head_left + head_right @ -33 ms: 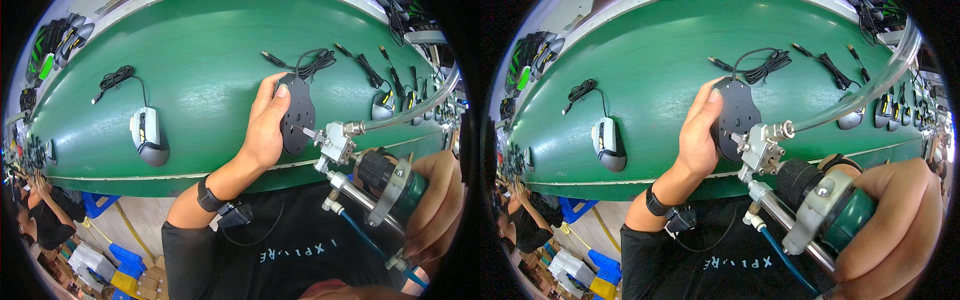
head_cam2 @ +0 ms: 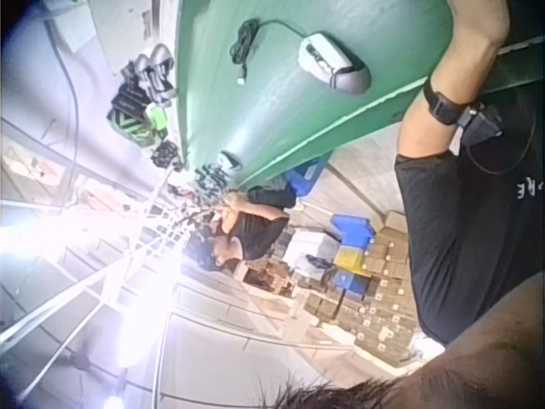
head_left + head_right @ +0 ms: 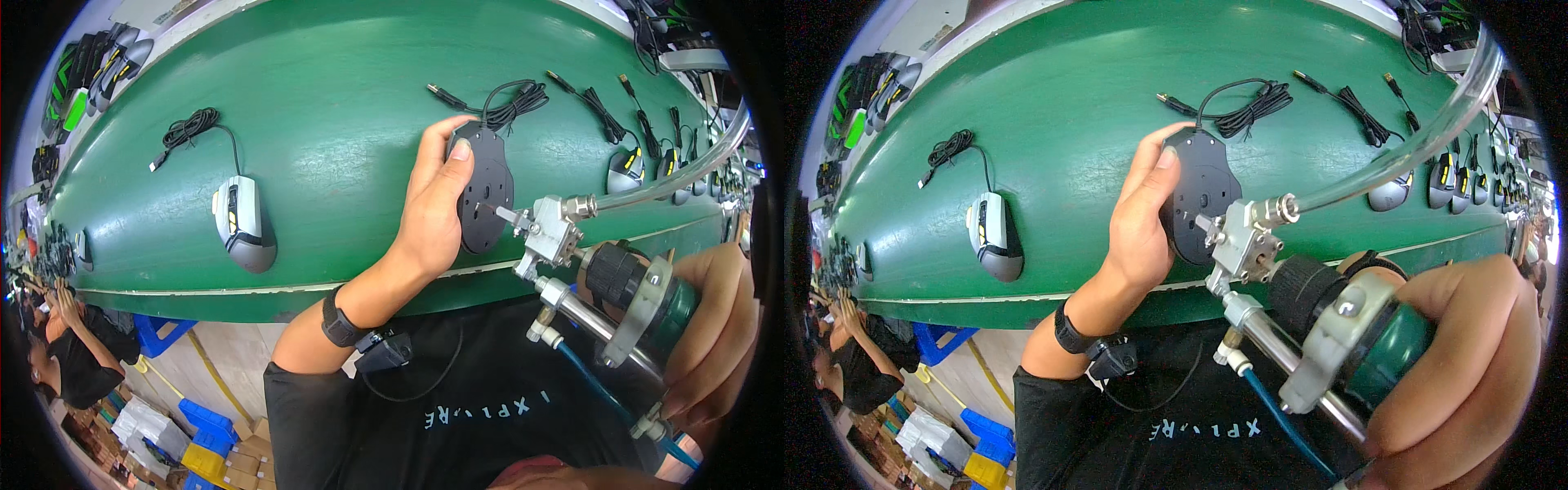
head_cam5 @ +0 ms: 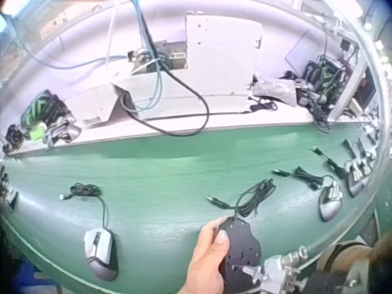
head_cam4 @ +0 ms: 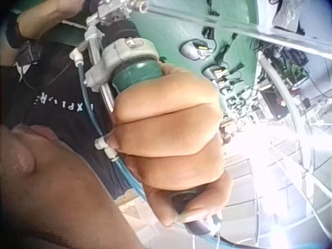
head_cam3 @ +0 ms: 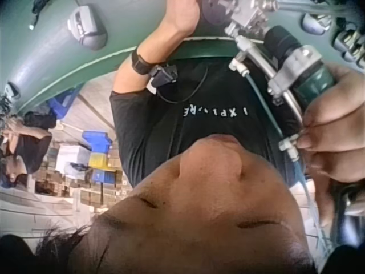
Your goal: The recorder uses an electric screwdriver to fasten components of computer mice on a factory assembly line.
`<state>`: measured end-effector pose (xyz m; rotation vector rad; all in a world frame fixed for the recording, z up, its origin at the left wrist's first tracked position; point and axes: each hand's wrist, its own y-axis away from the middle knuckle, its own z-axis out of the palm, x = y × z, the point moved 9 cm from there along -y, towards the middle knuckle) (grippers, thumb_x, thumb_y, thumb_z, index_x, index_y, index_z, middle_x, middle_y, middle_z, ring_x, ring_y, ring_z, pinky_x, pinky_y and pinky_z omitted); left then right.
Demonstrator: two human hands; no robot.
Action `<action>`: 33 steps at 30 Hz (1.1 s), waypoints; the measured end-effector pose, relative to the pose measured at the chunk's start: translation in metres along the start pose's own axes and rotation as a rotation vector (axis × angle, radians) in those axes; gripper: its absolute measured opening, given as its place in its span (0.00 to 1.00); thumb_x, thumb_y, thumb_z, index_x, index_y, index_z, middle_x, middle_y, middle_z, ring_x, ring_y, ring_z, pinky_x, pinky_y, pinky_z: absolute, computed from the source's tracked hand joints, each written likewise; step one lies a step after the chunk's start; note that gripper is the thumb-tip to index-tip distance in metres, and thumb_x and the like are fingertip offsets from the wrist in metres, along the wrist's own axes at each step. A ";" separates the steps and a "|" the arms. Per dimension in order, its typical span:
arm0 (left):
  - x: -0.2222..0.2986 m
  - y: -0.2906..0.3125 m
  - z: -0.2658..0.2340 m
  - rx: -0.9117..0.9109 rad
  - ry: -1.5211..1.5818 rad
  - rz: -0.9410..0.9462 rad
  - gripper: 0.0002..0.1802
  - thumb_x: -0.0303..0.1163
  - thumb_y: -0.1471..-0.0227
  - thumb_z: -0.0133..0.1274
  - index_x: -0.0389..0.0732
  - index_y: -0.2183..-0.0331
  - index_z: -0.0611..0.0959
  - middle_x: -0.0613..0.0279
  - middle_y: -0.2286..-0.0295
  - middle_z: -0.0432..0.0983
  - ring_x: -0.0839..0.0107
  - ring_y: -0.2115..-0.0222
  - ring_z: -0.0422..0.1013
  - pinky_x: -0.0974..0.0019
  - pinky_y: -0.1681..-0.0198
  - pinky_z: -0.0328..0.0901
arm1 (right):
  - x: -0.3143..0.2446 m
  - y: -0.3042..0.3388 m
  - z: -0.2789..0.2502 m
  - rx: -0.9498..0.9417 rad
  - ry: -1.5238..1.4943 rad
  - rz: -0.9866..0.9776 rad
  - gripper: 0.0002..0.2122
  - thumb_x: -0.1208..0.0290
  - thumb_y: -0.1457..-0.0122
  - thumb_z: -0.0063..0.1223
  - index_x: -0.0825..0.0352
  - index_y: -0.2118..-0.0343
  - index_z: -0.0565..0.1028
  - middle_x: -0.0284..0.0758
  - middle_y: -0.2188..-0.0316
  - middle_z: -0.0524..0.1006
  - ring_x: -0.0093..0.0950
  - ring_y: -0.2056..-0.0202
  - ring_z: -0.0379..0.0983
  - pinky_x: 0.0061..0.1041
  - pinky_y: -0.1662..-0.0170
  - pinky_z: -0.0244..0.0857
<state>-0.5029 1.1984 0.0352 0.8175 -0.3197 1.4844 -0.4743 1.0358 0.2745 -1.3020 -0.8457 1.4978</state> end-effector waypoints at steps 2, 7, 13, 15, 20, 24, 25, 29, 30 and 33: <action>0.007 0.003 -0.003 0.036 -0.187 0.033 0.20 0.37 0.33 0.37 0.40 0.44 0.66 0.59 0.61 0.71 0.73 0.62 0.68 0.67 0.56 0.66 | 0.002 0.004 -0.006 0.045 0.120 0.163 0.08 0.90 0.51 0.57 0.69 0.72 0.80 0.37 0.72 0.81 0.20 0.70 0.79 0.09 0.61 0.75; 0.038 0.012 0.014 -0.144 -0.930 0.394 0.15 0.37 0.37 0.44 0.43 0.53 0.78 0.59 0.57 0.72 0.58 0.50 0.59 0.58 0.42 0.54 | 0.016 -0.015 -0.014 0.049 0.209 -0.039 0.06 0.89 0.54 0.56 0.71 0.76 0.81 0.40 0.77 0.81 0.23 0.77 0.77 0.13 0.70 0.76; 0.033 0.012 0.020 -0.228 -0.703 0.267 0.09 0.36 0.42 0.53 0.42 0.62 0.81 0.61 0.64 0.75 0.63 0.55 0.63 0.59 0.43 0.54 | 0.002 -0.022 -0.013 0.027 0.186 0.005 0.06 0.90 0.53 0.55 0.72 0.77 0.80 0.40 0.77 0.81 0.24 0.77 0.78 0.15 0.69 0.76; 0.029 0.013 0.017 -0.219 -0.692 0.257 0.08 0.34 0.43 0.55 0.42 0.64 0.82 0.63 0.67 0.76 0.64 0.57 0.64 0.59 0.43 0.55 | -0.010 -0.022 -0.009 0.037 0.134 0.012 0.06 0.90 0.51 0.57 0.71 0.75 0.80 0.38 0.76 0.81 0.24 0.76 0.78 0.14 0.65 0.76; 0.037 0.014 0.017 -0.255 -0.748 0.399 0.02 0.24 0.50 0.59 0.41 0.71 0.85 0.68 0.70 0.80 0.61 0.54 0.66 0.58 0.45 0.59 | 0.030 -0.027 0.000 -0.003 0.125 0.389 0.05 0.87 0.52 0.58 0.71 0.80 0.78 0.42 0.80 0.79 0.27 0.78 0.77 0.13 0.72 0.75; 0.043 0.018 0.024 -0.304 -0.802 0.475 0.06 0.19 0.56 0.60 0.41 0.73 0.86 0.66 0.74 0.82 0.61 0.51 0.66 0.55 0.43 0.57 | 0.010 -0.036 -0.002 0.300 0.332 0.128 0.10 0.82 0.51 0.58 0.74 0.65 0.70 0.42 0.83 0.75 0.30 0.84 0.75 0.21 0.85 0.72; 0.043 0.021 0.021 -0.315 -0.788 0.469 0.06 0.19 0.57 0.61 0.41 0.73 0.87 0.68 0.75 0.82 0.60 0.51 0.65 0.53 0.42 0.55 | 0.013 -0.040 0.000 0.319 0.366 0.158 0.16 0.78 0.49 0.59 0.73 0.60 0.65 0.40 0.84 0.75 0.29 0.85 0.75 0.20 0.86 0.71; 0.049 0.028 0.023 -0.263 -0.782 0.511 0.06 0.20 0.59 0.63 0.40 0.74 0.87 0.67 0.75 0.82 0.58 0.49 0.64 0.54 0.44 0.58 | 0.014 -0.044 0.007 0.341 0.401 0.149 0.14 0.73 0.45 0.58 0.70 0.62 0.64 0.36 0.85 0.75 0.25 0.89 0.72 0.19 0.87 0.68; 0.048 0.027 0.026 -0.279 -0.779 0.518 0.06 0.20 0.59 0.63 0.40 0.74 0.87 0.67 0.75 0.82 0.58 0.49 0.64 0.54 0.44 0.58 | 0.010 -0.046 0.011 0.335 0.415 0.142 0.14 0.73 0.45 0.58 0.70 0.62 0.64 0.36 0.85 0.75 0.25 0.89 0.72 0.19 0.87 0.68; 0.048 0.028 0.024 -0.306 -0.804 0.536 0.09 0.29 0.51 0.61 0.39 0.64 0.86 0.60 0.66 0.81 0.58 0.49 0.64 0.54 0.44 0.58 | 0.018 -0.038 0.011 0.372 0.471 0.202 0.15 0.69 0.45 0.60 0.68 0.61 0.65 0.32 0.85 0.75 0.23 0.88 0.72 0.17 0.87 0.67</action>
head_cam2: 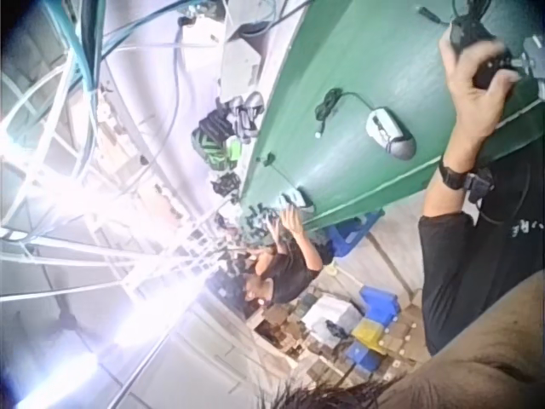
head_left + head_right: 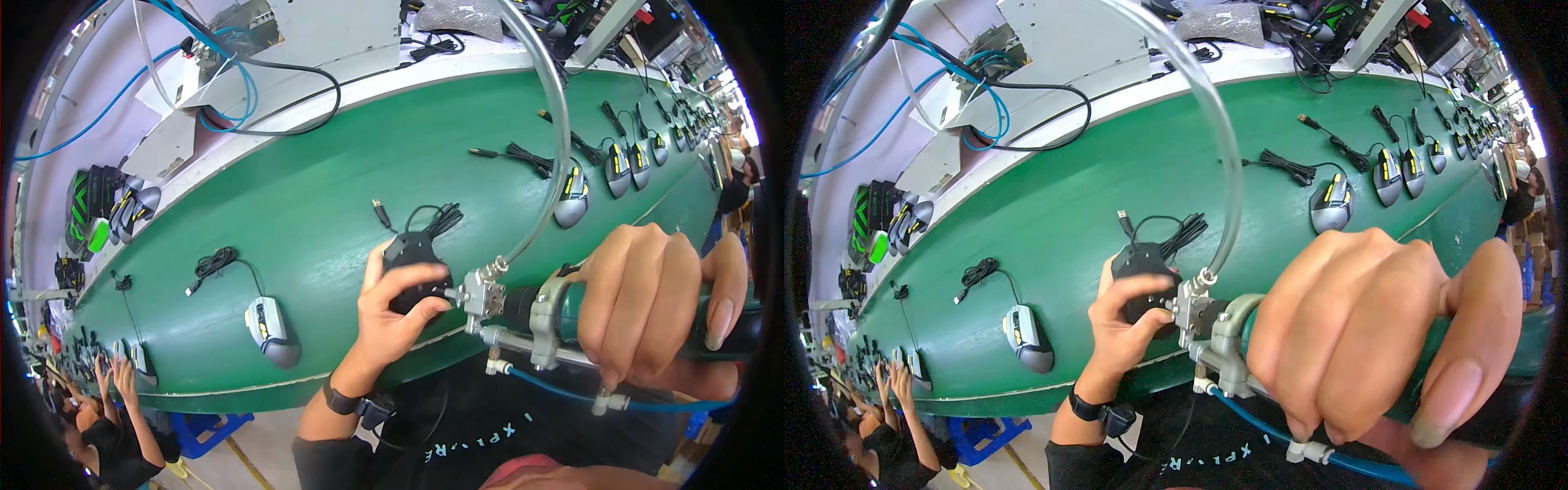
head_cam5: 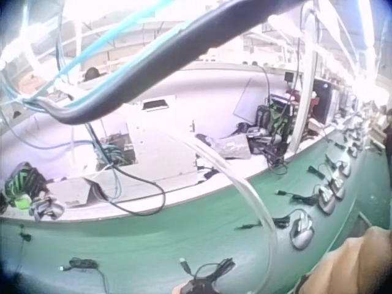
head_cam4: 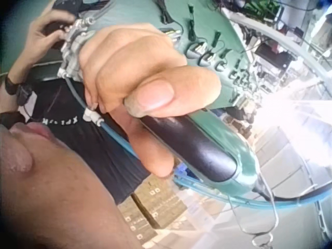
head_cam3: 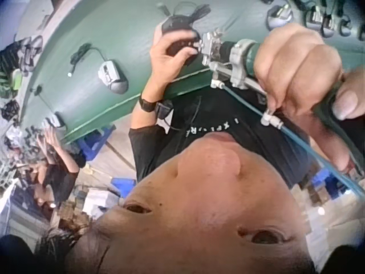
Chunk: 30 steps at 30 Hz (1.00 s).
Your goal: The recorder uses an electric screwdriver to fasten components of computer mice on a factory assembly line.
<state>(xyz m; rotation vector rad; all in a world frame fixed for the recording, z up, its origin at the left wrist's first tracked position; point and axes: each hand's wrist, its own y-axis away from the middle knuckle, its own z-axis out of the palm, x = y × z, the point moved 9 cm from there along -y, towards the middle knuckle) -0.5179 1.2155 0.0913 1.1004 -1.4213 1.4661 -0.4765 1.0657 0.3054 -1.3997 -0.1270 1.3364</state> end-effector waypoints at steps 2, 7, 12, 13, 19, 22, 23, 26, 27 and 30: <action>-0.003 0.002 -0.013 0.117 0.091 -0.108 0.21 0.42 0.41 0.51 0.38 0.52 0.80 0.53 0.55 0.73 0.59 0.49 0.64 0.56 0.44 0.58 | 0.005 -0.003 0.000 -0.025 -0.001 -0.025 0.16 0.70 0.45 0.60 0.68 0.61 0.65 0.32 0.85 0.75 0.22 0.87 0.73 0.17 0.86 0.68; -0.031 0.001 -0.010 0.159 0.659 -0.318 0.32 0.44 0.35 0.37 0.38 0.36 0.54 0.51 0.48 0.65 0.63 0.49 0.66 0.60 0.44 0.61 | 0.006 0.000 -0.005 -0.073 0.017 0.029 0.09 0.78 0.51 0.62 0.69 0.67 0.74 0.33 0.82 0.77 0.23 0.83 0.76 0.17 0.78 0.73; -0.044 0.006 -0.008 0.195 0.903 -0.424 0.31 0.39 0.34 0.36 0.39 0.36 0.51 0.53 0.46 0.64 0.62 0.49 0.67 0.59 0.44 0.63 | 0.033 0.003 0.014 -0.300 -0.170 0.216 0.13 0.87 0.51 0.55 0.68 0.89 0.73 0.42 0.80 0.79 0.27 0.82 0.74 0.15 0.75 0.72; -0.044 0.006 -0.008 0.196 0.908 -0.425 0.31 0.39 0.34 0.36 0.39 0.36 0.51 0.53 0.46 0.64 0.62 0.49 0.67 0.59 0.44 0.63 | 0.032 0.000 0.014 -0.301 -0.168 0.221 0.13 0.87 0.51 0.55 0.68 0.89 0.73 0.42 0.80 0.79 0.27 0.82 0.74 0.15 0.75 0.72; -0.041 0.007 -0.005 0.167 0.921 -0.444 0.29 0.37 0.34 0.36 0.38 0.37 0.54 0.54 0.47 0.65 0.63 0.48 0.67 0.59 0.44 0.63 | 0.018 0.021 0.012 -0.402 -0.066 0.333 0.11 0.87 0.49 0.52 0.70 0.86 0.73 0.41 0.81 0.79 0.24 0.83 0.74 0.15 0.75 0.73; -0.043 0.015 -0.014 0.197 0.879 -0.442 0.29 0.37 0.34 0.37 0.38 0.37 0.54 0.55 0.48 0.65 0.64 0.49 0.67 0.60 0.44 0.62 | 0.027 0.030 0.010 -0.394 -0.078 0.332 0.11 0.87 0.48 0.51 0.71 0.86 0.72 0.41 0.81 0.79 0.23 0.83 0.74 0.16 0.75 0.74; -0.044 0.015 -0.013 0.189 0.881 -0.445 0.29 0.37 0.34 0.37 0.38 0.37 0.54 0.55 0.48 0.66 0.64 0.49 0.67 0.60 0.45 0.62 | 0.033 0.021 0.017 -0.370 -0.083 0.300 0.12 0.88 0.49 0.51 0.70 0.87 0.71 0.40 0.82 0.78 0.23 0.83 0.74 0.16 0.75 0.74; -0.040 0.010 -0.009 0.167 0.883 -0.452 0.29 0.37 0.34 0.38 0.39 0.37 0.54 0.55 0.49 0.66 0.65 0.50 0.67 0.61 0.45 0.62 | 0.037 0.005 0.028 -0.347 -0.052 0.273 0.12 0.89 0.50 0.52 0.70 0.88 0.71 0.40 0.83 0.78 0.23 0.85 0.74 0.16 0.76 0.74; -0.038 0.009 -0.007 0.158 0.878 -0.461 0.29 0.37 0.34 0.38 0.39 0.37 0.54 0.55 0.49 0.66 0.65 0.50 0.67 0.61 0.45 0.62 | 0.036 0.002 0.030 -0.346 -0.023 0.278 0.12 0.89 0.51 0.52 0.70 0.88 0.71 0.41 0.83 0.77 0.23 0.85 0.73 0.16 0.76 0.74; -0.040 0.014 -0.012 0.163 0.870 -0.464 0.29 0.37 0.35 0.38 0.39 0.37 0.55 0.55 0.50 0.67 0.65 0.50 0.67 0.61 0.45 0.62 | 0.030 0.015 0.020 -0.251 -0.105 0.151 0.11 0.90 0.53 0.53 0.70 0.88 0.71 0.40 0.84 0.77 0.23 0.85 0.73 0.16 0.76 0.74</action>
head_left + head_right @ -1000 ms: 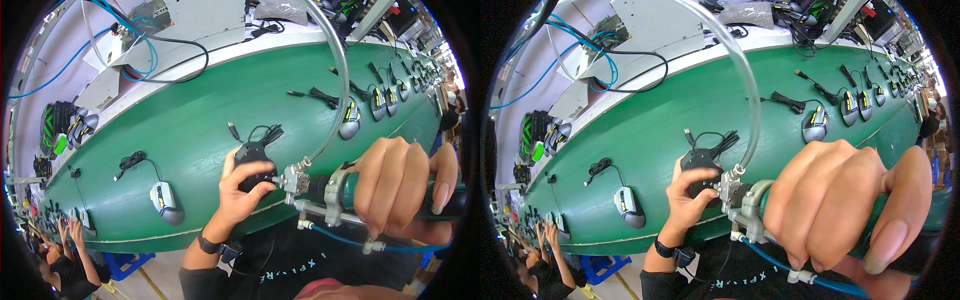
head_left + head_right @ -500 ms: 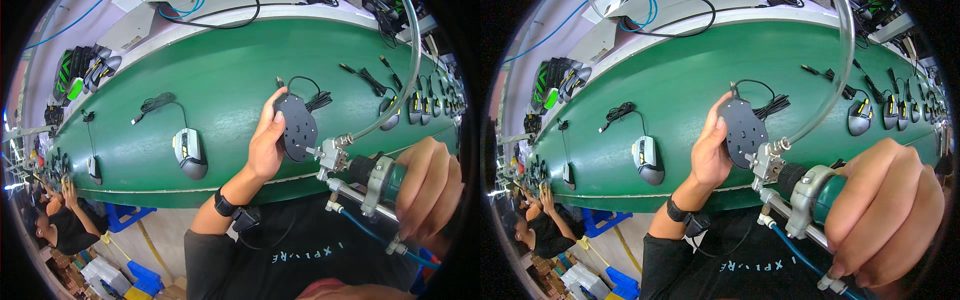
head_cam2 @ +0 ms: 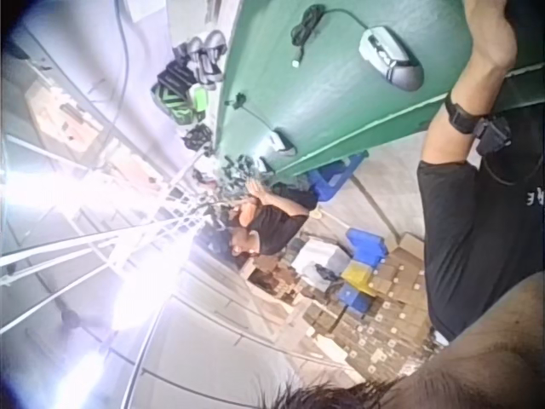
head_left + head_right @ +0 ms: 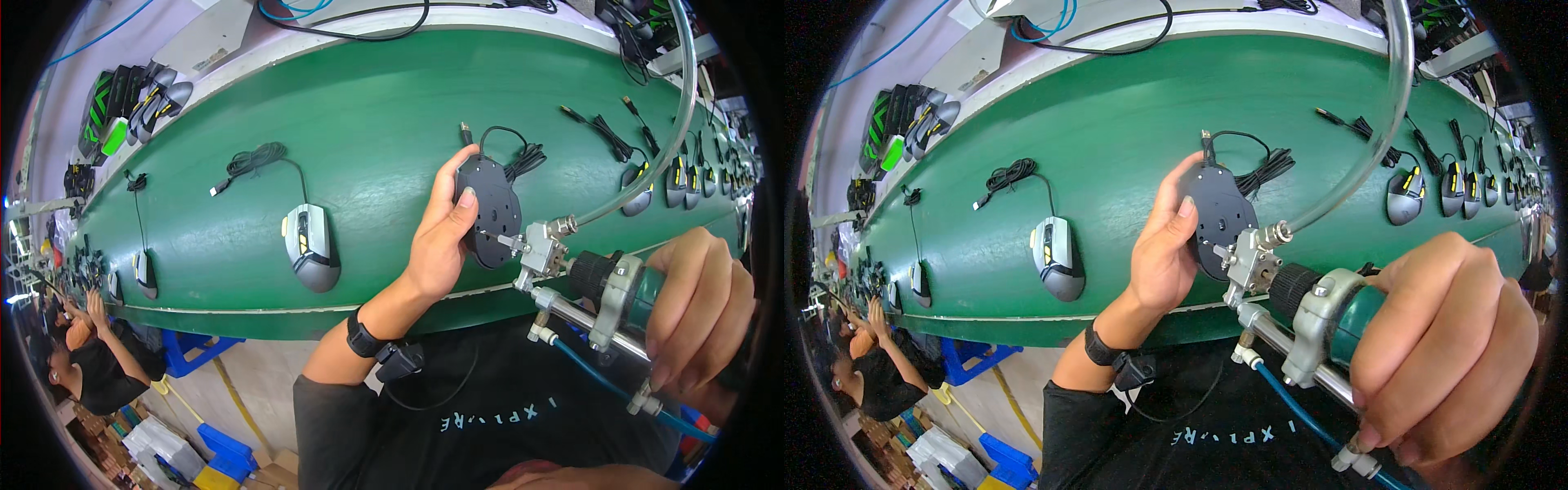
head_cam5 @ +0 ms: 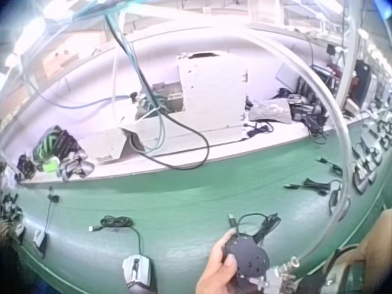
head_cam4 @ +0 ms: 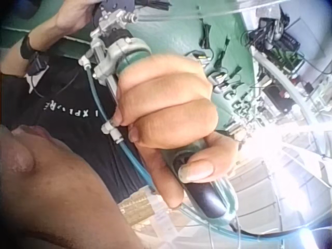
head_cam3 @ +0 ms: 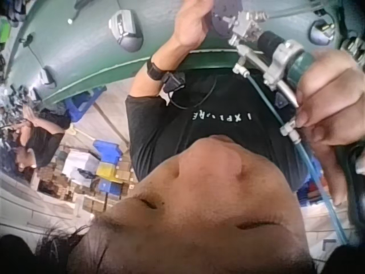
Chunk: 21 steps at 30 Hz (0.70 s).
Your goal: The recorder uses an electric screwdriver to fasten components of computer mice on a factory assembly line.
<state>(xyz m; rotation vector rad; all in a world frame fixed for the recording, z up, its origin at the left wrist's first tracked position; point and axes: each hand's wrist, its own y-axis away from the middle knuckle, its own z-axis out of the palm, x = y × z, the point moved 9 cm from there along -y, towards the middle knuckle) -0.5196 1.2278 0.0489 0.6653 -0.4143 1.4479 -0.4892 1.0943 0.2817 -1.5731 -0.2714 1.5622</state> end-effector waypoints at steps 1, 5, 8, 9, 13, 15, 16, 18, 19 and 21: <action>0.000 0.001 -0.002 0.005 0.000 0.001 0.29 0.37 0.35 0.38 0.39 0.37 0.55 0.55 0.50 0.67 0.65 0.50 0.67 0.61 0.45 0.62 | 0.004 0.001 0.000 -0.001 -0.004 0.002 0.11 0.90 0.53 0.53 0.70 0.88 0.71 0.40 0.84 0.77 0.23 0.85 0.73 0.16 0.76 0.74; 0.000 0.000 -0.002 -0.003 -0.001 -0.015 0.29 0.37 0.35 0.39 0.39 0.37 0.55 0.55 0.50 0.67 0.66 0.50 0.67 0.61 0.45 0.62 | 0.004 -0.010 0.004 -0.003 0.001 0.024 0.11 0.88 0.53 0.54 0.70 0.88 0.71 0.40 0.85 0.77 0.24 0.85 0.74 0.17 0.77 0.74; -0.001 -0.001 0.004 -0.026 -0.007 -0.002 0.29 0.37 0.35 0.39 0.39 0.37 0.55 0.55 0.50 0.67 0.66 0.51 0.67 0.61 0.45 0.62 | 0.014 -0.023 0.011 -0.025 0.067 0.208 0.11 0.87 0.53 0.55 0.70 0.88 0.72 0.40 0.84 0.77 0.26 0.84 0.74 0.18 0.76 0.74; 0.000 -0.002 0.007 -0.041 -0.010 0.009 0.29 0.37 0.34 0.39 0.39 0.37 0.55 0.55 0.50 0.67 0.66 0.50 0.68 0.61 0.45 0.62 | 0.021 -0.025 0.015 -0.035 0.100 0.293 0.10 0.86 0.52 0.56 0.69 0.87 0.72 0.40 0.84 0.77 0.28 0.83 0.75 0.20 0.76 0.75; 0.000 0.008 -0.013 0.039 -0.019 0.011 0.29 0.37 0.34 0.38 0.38 0.37 0.55 0.55 0.50 0.67 0.66 0.50 0.68 0.61 0.46 0.63 | 0.041 -0.017 0.021 0.142 0.071 0.040 0.06 0.80 0.52 0.61 0.69 0.76 0.72 0.37 0.84 0.77 0.24 0.83 0.75 0.17 0.78 0.74; -0.002 0.004 -0.014 0.022 -0.011 0.039 0.29 0.38 0.34 0.38 0.38 0.37 0.55 0.54 0.50 0.67 0.65 0.50 0.68 0.61 0.46 0.64 | 0.036 -0.011 0.022 0.255 0.110 -0.122 0.10 0.76 0.52 0.64 0.68 0.69 0.72 0.35 0.84 0.77 0.22 0.84 0.75 0.15 0.79 0.73; -0.002 0.004 -0.017 0.038 -0.020 0.044 0.29 0.38 0.34 0.38 0.38 0.37 0.55 0.54 0.50 0.67 0.65 0.50 0.68 0.61 0.46 0.64 | 0.031 -0.008 0.019 0.314 0.119 -0.203 0.13 0.74 0.52 0.66 0.68 0.66 0.72 0.34 0.84 0.77 0.21 0.84 0.75 0.15 0.80 0.73; 0.010 0.008 -0.026 0.096 -0.033 0.059 0.29 0.39 0.34 0.38 0.38 0.37 0.55 0.54 0.50 0.67 0.65 0.50 0.68 0.60 0.46 0.65 | 0.028 -0.014 0.009 0.069 -0.016 -0.080 0.05 0.80 0.52 0.62 0.68 0.73 0.76 0.37 0.81 0.79 0.25 0.81 0.76 0.19 0.76 0.75; 0.016 0.004 -0.018 0.099 -0.011 0.080 0.28 0.39 0.34 0.38 0.38 0.38 0.55 0.54 0.50 0.67 0.64 0.50 0.68 0.60 0.46 0.65 | 0.014 -0.020 0.012 -0.200 -0.092 0.053 0.06 0.85 0.52 0.58 0.67 0.80 0.80 0.40 0.78 0.80 0.30 0.78 0.77 0.24 0.71 0.77; 0.015 -0.006 -0.018 0.107 -0.002 0.076 0.28 0.39 0.34 0.38 0.38 0.38 0.56 0.55 0.50 0.67 0.64 0.51 0.68 0.59 0.47 0.65 | -0.016 -0.007 0.005 -0.457 -0.084 -0.060 0.07 0.86 0.46 0.55 0.68 0.67 0.80 0.39 0.72 0.82 0.23 0.66 0.79 0.19 0.56 0.75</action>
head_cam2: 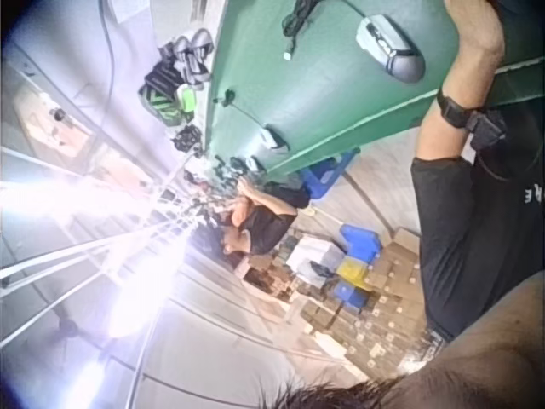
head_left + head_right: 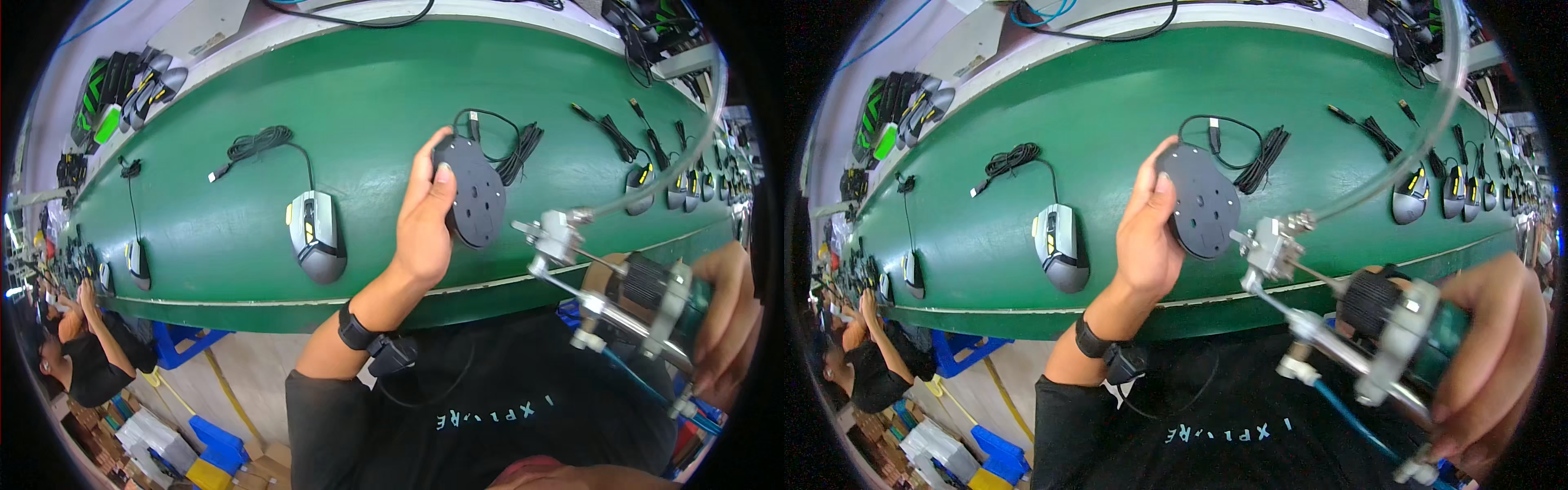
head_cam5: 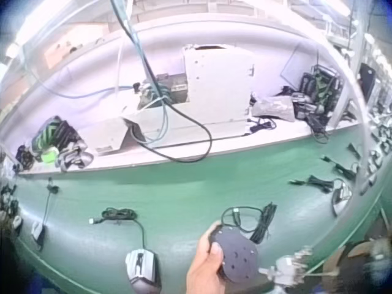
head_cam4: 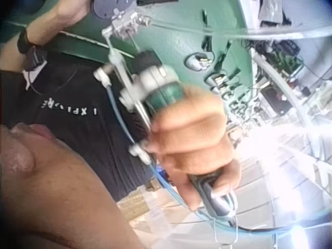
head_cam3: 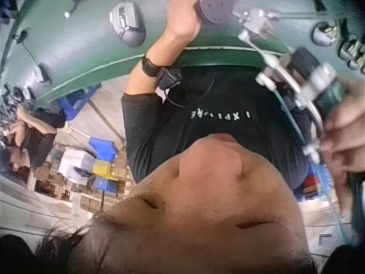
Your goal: The recorder uses an electric screwdriver to fasten components of computer mice on a factory assembly line.
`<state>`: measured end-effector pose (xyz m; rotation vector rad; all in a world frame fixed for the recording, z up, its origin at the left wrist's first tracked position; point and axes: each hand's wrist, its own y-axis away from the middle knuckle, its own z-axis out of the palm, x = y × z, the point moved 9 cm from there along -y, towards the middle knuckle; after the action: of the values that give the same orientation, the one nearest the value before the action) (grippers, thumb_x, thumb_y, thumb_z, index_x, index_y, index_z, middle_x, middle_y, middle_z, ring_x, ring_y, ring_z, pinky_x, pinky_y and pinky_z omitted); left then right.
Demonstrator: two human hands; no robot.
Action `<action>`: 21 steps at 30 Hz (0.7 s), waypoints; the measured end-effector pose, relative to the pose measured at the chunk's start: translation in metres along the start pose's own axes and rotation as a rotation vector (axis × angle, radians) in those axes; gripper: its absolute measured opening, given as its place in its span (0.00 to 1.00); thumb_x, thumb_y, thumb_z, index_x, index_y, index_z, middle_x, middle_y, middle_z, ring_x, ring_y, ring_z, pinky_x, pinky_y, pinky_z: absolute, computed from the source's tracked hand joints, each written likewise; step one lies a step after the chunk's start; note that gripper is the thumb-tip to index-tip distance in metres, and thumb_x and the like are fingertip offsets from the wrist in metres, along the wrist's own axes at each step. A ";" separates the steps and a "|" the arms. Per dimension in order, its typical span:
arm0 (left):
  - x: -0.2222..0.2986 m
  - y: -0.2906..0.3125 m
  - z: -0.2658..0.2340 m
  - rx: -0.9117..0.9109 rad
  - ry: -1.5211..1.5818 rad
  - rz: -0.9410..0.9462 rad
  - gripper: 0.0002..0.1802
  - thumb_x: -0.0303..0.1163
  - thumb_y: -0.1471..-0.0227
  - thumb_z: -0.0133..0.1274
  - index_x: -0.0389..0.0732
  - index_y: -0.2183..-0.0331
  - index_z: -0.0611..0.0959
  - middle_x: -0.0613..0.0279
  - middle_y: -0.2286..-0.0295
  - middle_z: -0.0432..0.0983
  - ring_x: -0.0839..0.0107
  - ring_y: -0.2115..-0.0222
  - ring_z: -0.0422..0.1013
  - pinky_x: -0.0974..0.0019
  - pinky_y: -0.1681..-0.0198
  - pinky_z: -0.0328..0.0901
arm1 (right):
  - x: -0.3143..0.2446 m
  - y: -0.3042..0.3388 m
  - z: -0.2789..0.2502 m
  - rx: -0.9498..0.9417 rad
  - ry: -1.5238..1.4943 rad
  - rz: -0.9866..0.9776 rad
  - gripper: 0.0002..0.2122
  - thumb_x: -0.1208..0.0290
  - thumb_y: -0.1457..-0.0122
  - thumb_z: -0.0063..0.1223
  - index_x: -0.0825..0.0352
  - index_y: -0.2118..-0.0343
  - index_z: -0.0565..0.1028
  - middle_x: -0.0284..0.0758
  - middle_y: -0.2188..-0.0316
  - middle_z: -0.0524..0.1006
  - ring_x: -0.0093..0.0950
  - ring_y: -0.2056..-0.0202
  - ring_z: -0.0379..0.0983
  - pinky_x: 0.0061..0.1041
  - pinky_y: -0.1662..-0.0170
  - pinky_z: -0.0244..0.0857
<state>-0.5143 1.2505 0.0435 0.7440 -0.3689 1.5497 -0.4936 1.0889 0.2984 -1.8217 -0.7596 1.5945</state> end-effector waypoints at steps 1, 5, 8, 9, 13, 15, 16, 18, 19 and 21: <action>0.004 0.001 -0.010 0.030 -0.011 0.011 0.28 0.39 0.34 0.38 0.37 0.38 0.56 0.55 0.50 0.67 0.64 0.51 0.69 0.59 0.46 0.65 | -0.009 0.009 -0.002 0.149 -0.021 -0.132 0.07 0.86 0.47 0.56 0.67 0.70 0.82 0.38 0.73 0.82 0.26 0.70 0.79 0.21 0.62 0.77; 0.013 0.008 -0.022 0.063 -0.008 0.031 0.29 0.40 0.34 0.38 0.38 0.38 0.56 0.55 0.49 0.67 0.64 0.50 0.69 0.58 0.46 0.66 | 0.017 -0.003 0.001 0.221 -0.062 0.089 0.07 0.87 0.49 0.55 0.68 0.76 0.81 0.40 0.74 0.82 0.25 0.74 0.79 0.18 0.67 0.77; 0.019 0.005 -0.005 0.026 0.017 0.025 0.29 0.39 0.34 0.37 0.38 0.37 0.55 0.54 0.49 0.67 0.63 0.49 0.68 0.57 0.46 0.66 | 0.040 -0.018 0.007 0.126 -0.115 0.222 0.09 0.91 0.48 0.51 0.72 0.78 0.78 0.41 0.76 0.81 0.24 0.76 0.79 0.15 0.68 0.77; 0.018 0.004 0.000 0.014 0.023 0.020 0.29 0.38 0.34 0.37 0.38 0.37 0.55 0.54 0.48 0.67 0.63 0.49 0.68 0.57 0.46 0.66 | 0.023 -0.006 0.007 0.198 -0.110 0.056 0.09 0.91 0.48 0.50 0.73 0.79 0.77 0.41 0.77 0.81 0.24 0.77 0.79 0.14 0.69 0.77; 0.024 0.013 -0.016 0.046 0.003 0.035 0.28 0.37 0.34 0.36 0.38 0.37 0.54 0.53 0.48 0.67 0.62 0.48 0.68 0.56 0.45 0.66 | 0.001 0.035 0.013 0.310 -0.204 -0.252 0.09 0.92 0.49 0.49 0.74 0.80 0.76 0.40 0.79 0.79 0.23 0.79 0.78 0.11 0.73 0.76; 0.021 0.013 -0.013 0.026 0.028 0.023 0.28 0.36 0.34 0.35 0.38 0.37 0.55 0.53 0.48 0.67 0.62 0.48 0.68 0.56 0.45 0.66 | 0.007 0.029 0.015 0.362 -0.127 -0.248 0.08 0.92 0.49 0.49 0.74 0.80 0.76 0.40 0.79 0.79 0.23 0.79 0.78 0.11 0.73 0.76; 0.022 0.013 -0.012 0.027 0.031 0.023 0.28 0.36 0.34 0.35 0.38 0.37 0.55 0.53 0.48 0.67 0.62 0.48 0.68 0.56 0.45 0.66 | 0.011 0.021 0.015 0.413 -0.049 -0.251 0.08 0.91 0.49 0.50 0.73 0.80 0.76 0.39 0.80 0.79 0.22 0.80 0.78 0.11 0.73 0.76; 0.021 0.013 -0.008 0.009 0.047 0.023 0.27 0.36 0.34 0.35 0.38 0.37 0.55 0.53 0.48 0.67 0.61 0.48 0.68 0.55 0.45 0.66 | 0.031 -0.003 0.017 0.416 -0.042 -0.257 0.07 0.91 0.50 0.52 0.73 0.81 0.75 0.38 0.81 0.78 0.20 0.81 0.77 0.11 0.76 0.75; 0.021 0.013 -0.008 0.008 0.053 0.024 0.27 0.36 0.34 0.35 0.38 0.37 0.55 0.53 0.48 0.67 0.61 0.48 0.68 0.55 0.45 0.66 | 0.036 -0.012 0.016 0.419 -0.040 -0.270 0.08 0.90 0.50 0.53 0.72 0.82 0.74 0.36 0.82 0.78 0.18 0.83 0.76 0.11 0.78 0.73; 0.021 0.012 -0.005 -0.017 0.097 0.022 0.27 0.36 0.34 0.35 0.38 0.37 0.55 0.53 0.48 0.66 0.61 0.48 0.68 0.55 0.44 0.65 | 0.041 -0.020 0.015 0.382 -0.057 -0.191 0.06 0.87 0.49 0.53 0.72 0.80 0.74 0.36 0.82 0.78 0.20 0.83 0.76 0.13 0.79 0.73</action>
<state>-0.5269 1.2682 0.0555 0.6507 -0.3187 1.5953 -0.5045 1.1337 0.2852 -1.3950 -0.5857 1.5478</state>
